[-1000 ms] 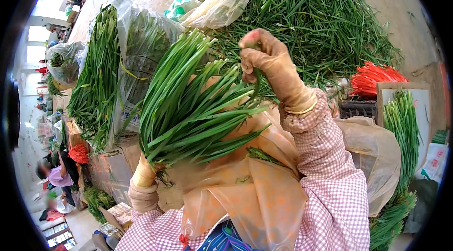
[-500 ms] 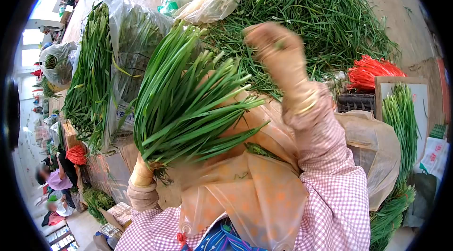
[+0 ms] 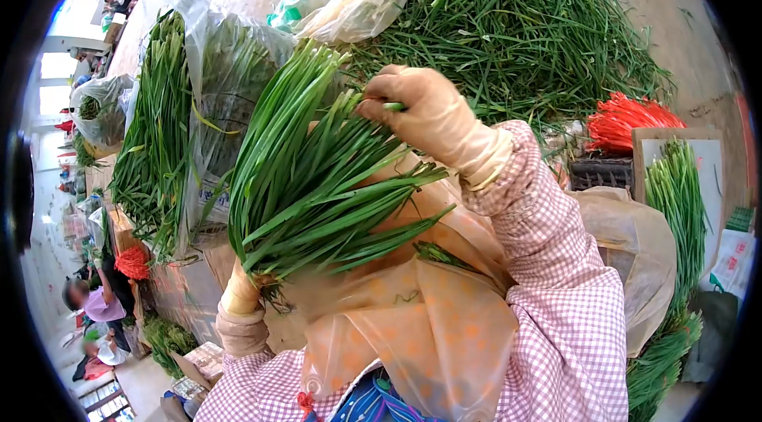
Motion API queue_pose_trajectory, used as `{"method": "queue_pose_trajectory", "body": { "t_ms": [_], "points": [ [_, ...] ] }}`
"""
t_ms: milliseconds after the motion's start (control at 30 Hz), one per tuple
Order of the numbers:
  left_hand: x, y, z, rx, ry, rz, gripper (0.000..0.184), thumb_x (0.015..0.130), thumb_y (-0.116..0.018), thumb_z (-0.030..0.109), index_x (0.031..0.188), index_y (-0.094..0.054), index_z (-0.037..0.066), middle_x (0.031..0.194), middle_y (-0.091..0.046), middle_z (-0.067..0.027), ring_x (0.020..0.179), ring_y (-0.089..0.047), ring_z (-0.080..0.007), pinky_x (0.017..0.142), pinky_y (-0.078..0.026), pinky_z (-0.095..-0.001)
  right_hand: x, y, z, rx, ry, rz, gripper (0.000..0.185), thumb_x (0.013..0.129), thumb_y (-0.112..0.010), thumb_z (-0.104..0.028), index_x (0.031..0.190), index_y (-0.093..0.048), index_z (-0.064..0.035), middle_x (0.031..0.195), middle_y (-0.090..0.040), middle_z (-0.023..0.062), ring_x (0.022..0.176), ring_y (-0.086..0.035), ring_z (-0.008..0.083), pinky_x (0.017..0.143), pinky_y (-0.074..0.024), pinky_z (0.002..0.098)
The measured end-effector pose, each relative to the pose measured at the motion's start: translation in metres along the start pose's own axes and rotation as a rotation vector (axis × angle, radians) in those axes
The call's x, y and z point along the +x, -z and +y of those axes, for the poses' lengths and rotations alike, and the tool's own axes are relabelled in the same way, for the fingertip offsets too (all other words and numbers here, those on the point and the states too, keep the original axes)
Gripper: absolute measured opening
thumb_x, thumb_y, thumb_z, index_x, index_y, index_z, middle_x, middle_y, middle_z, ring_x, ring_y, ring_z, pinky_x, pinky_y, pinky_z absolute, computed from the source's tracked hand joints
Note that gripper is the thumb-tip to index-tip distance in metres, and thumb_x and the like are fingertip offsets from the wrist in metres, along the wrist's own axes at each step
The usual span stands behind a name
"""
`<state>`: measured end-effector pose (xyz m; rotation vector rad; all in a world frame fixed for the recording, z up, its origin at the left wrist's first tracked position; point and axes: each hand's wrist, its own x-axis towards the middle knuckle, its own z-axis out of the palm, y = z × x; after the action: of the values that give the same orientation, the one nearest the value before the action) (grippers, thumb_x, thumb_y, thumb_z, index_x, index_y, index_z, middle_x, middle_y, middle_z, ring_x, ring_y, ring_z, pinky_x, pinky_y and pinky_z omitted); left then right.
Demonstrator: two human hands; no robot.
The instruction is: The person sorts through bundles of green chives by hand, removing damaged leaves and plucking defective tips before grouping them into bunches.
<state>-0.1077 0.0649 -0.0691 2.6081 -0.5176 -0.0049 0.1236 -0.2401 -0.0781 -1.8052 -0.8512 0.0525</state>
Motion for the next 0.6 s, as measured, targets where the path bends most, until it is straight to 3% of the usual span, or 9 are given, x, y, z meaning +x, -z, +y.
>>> {"method": "queue_pose_trajectory", "body": {
  "t_ms": [67,100,133,167,233,267,333,533,600],
  "points": [
    [-0.010,-0.004,-0.010,0.079,-0.045,-0.026,0.042,0.079,-0.071,0.015,0.119,-0.063,0.008,0.120,-0.061,-0.0113,0.113,-0.056,-0.0339,0.100,-0.042,-0.0461,-0.003,0.007,0.013,-0.011,0.026,0.152,0.008,0.086,-0.067,-0.009,0.089,-0.067,-0.0020,0.084,-0.066,0.0079,0.072,-0.062,0.0197,0.063,-0.0510,0.0315],
    [-0.014,-0.006,-0.014,0.160,-0.100,-0.054,0.042,0.079,-0.071,0.016,0.119,-0.063,0.008,0.121,-0.061,-0.0113,0.114,-0.055,-0.0339,0.101,-0.041,-0.0470,-0.006,0.023,0.019,-0.145,-0.115,0.267,0.007,0.087,-0.066,-0.010,0.090,-0.069,-0.0040,0.083,-0.067,0.0055,0.073,-0.061,0.0166,0.063,-0.0509,0.0290],
    [-0.016,-0.007,-0.015,0.154,-0.097,-0.050,0.042,0.079,-0.071,0.016,0.119,-0.063,0.008,0.121,-0.061,-0.0113,0.114,-0.055,-0.0339,0.101,-0.041,-0.0470,-0.004,0.039,0.021,-0.261,-0.305,0.402,0.009,0.090,-0.064,-0.014,0.090,-0.070,-0.0063,0.082,-0.067,0.0049,0.072,-0.060,0.0146,0.063,-0.0491,0.0261],
    [-0.016,-0.008,-0.016,0.091,-0.066,-0.039,0.040,0.080,-0.070,0.017,0.118,-0.063,0.008,0.121,-0.061,-0.0113,0.115,-0.054,-0.0341,0.102,-0.040,-0.0478,-0.014,0.054,0.071,-0.149,-0.273,0.640,0.016,0.090,-0.066,-0.023,0.091,-0.070,-0.0068,0.082,-0.068,0.0050,0.071,-0.059,0.0139,0.063,-0.0481,0.0269],
    [-0.017,-0.009,-0.016,0.029,-0.031,-0.021,0.039,0.081,-0.070,0.017,0.118,-0.063,0.008,0.121,-0.060,-0.0112,0.115,-0.054,-0.0344,0.103,-0.038,-0.0486,-0.028,0.076,0.086,-0.424,-0.406,0.638,0.030,0.087,-0.070,-0.029,0.106,-0.066,-0.0065,0.089,-0.068,0.0054,0.077,-0.060,0.0137,0.070,-0.0484,0.0270],
    [-0.017,-0.010,-0.015,-0.179,0.174,-0.061,0.039,0.081,-0.070,0.016,0.118,-0.063,0.008,0.121,-0.061,-0.0114,0.115,-0.054,-0.0341,0.102,-0.040,-0.0475,-0.032,0.085,0.087,-0.557,-0.475,0.630,0.039,0.086,-0.072,-0.032,0.114,-0.064,-0.0064,0.092,-0.068,0.0057,0.080,-0.061,0.0136,0.073,-0.0486,0.0271],
    [-0.019,-0.014,-0.011,-0.396,0.388,-0.110,0.038,0.082,-0.069,0.015,0.118,-0.063,0.007,0.120,-0.061,-0.0116,0.114,-0.055,-0.0337,0.101,-0.041,-0.0464,-0.042,0.066,0.071,-0.023,-0.217,0.547,0.037,0.083,-0.074,-0.027,0.112,-0.065,-0.0058,0.100,-0.068,0.0099,0.087,-0.064,0.0158,0.077,-0.0492,0.0251],
    [-0.005,-0.005,-0.007,0.078,-0.048,-0.058,0.041,0.083,-0.066,0.002,0.123,-0.056,0.001,0.117,-0.061,-0.0124,0.101,-0.061,-0.0251,0.086,-0.051,-0.0351,-0.020,0.015,-0.062,-0.446,0.112,-0.224,0.032,0.078,-0.075,-0.016,0.106,-0.065,-0.0054,0.113,-0.063,0.0111,0.081,-0.067,0.0220,0.068,-0.0535,0.0302],
    [-0.005,0.001,0.008,-0.254,0.145,-0.004,0.041,0.083,-0.066,0.001,0.123,-0.055,0.000,0.115,-0.062,-0.0114,0.098,-0.060,-0.0233,0.083,-0.051,-0.0343,-0.025,0.005,-0.047,-0.443,0.159,-0.195,0.030,0.077,-0.074,-0.009,0.105,-0.064,-0.0053,0.108,-0.063,0.0114,0.076,-0.066,0.0215,0.064,-0.0530,0.0292]
  ]
}}
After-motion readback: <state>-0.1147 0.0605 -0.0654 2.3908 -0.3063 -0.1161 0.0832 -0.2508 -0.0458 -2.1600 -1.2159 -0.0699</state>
